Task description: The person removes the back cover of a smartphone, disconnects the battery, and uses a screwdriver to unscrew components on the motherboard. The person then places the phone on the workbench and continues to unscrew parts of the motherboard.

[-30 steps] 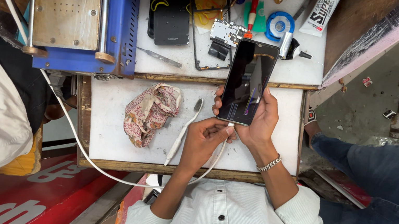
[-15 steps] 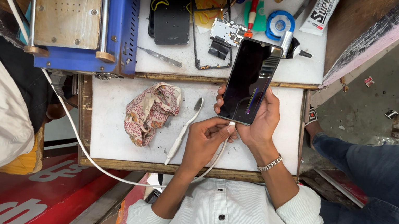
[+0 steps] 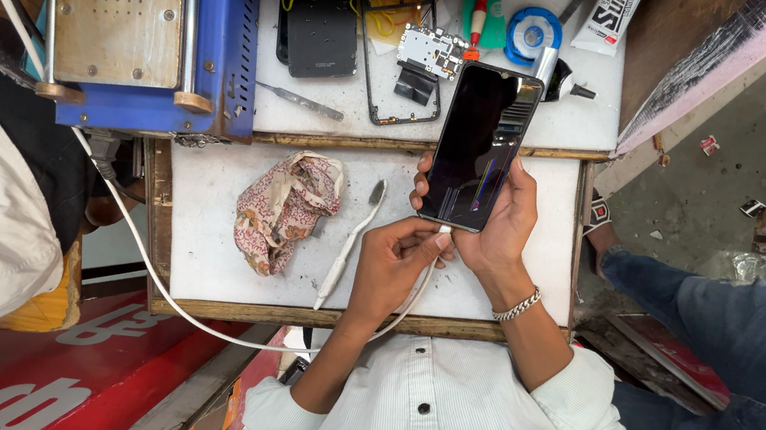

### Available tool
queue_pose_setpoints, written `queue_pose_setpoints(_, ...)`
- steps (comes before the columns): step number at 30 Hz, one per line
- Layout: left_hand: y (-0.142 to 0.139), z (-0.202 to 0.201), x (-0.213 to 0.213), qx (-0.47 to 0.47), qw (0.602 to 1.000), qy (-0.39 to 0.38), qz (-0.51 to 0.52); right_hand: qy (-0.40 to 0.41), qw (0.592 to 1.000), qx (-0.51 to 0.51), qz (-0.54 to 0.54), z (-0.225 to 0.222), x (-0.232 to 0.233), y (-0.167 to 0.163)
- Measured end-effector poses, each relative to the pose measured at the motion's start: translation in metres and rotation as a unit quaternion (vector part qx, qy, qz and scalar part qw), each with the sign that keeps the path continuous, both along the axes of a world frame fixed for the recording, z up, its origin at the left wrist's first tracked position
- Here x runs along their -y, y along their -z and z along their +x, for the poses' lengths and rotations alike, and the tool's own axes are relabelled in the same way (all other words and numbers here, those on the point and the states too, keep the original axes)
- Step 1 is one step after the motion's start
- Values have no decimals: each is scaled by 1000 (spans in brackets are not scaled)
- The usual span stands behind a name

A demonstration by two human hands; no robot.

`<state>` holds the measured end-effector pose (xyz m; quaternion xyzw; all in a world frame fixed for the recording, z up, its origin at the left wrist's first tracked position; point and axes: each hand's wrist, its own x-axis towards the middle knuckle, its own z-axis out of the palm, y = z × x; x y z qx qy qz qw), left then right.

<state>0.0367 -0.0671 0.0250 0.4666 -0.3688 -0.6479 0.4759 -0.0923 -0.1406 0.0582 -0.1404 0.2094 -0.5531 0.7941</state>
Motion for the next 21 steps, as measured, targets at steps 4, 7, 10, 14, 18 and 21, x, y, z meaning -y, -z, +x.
queue_pose_setpoints(4, 1, -1, 0, -2, 1000, -2, -6, 0, 1000, 0, -1, -1, 1, 0)
queue_pose_setpoints(7, 0, 0, 2, 1, 1000, -1, -11, 1, 1000, -1, -1, -1, 1, 2)
queue_pose_setpoints(10, -7, -1, 2, 6, 1000, 1, -7, -1, 1000, -1, -5, -2, 0, 3)
queue_pose_setpoints(14, -22, -4, -6, 160, 985, 57, -22, 28, 999, 29, 15, -12, 8, 3)
queue_pose_setpoints(18, -30, -6, -11, 198, 976, 46, -79, 62, 997, 33, -16, -31, 17, 1)
queue_pose_setpoints(21, -30, -8, -7, 161, 985, 40, -38, 65, 997, 34, -22, -38, 12, 0)
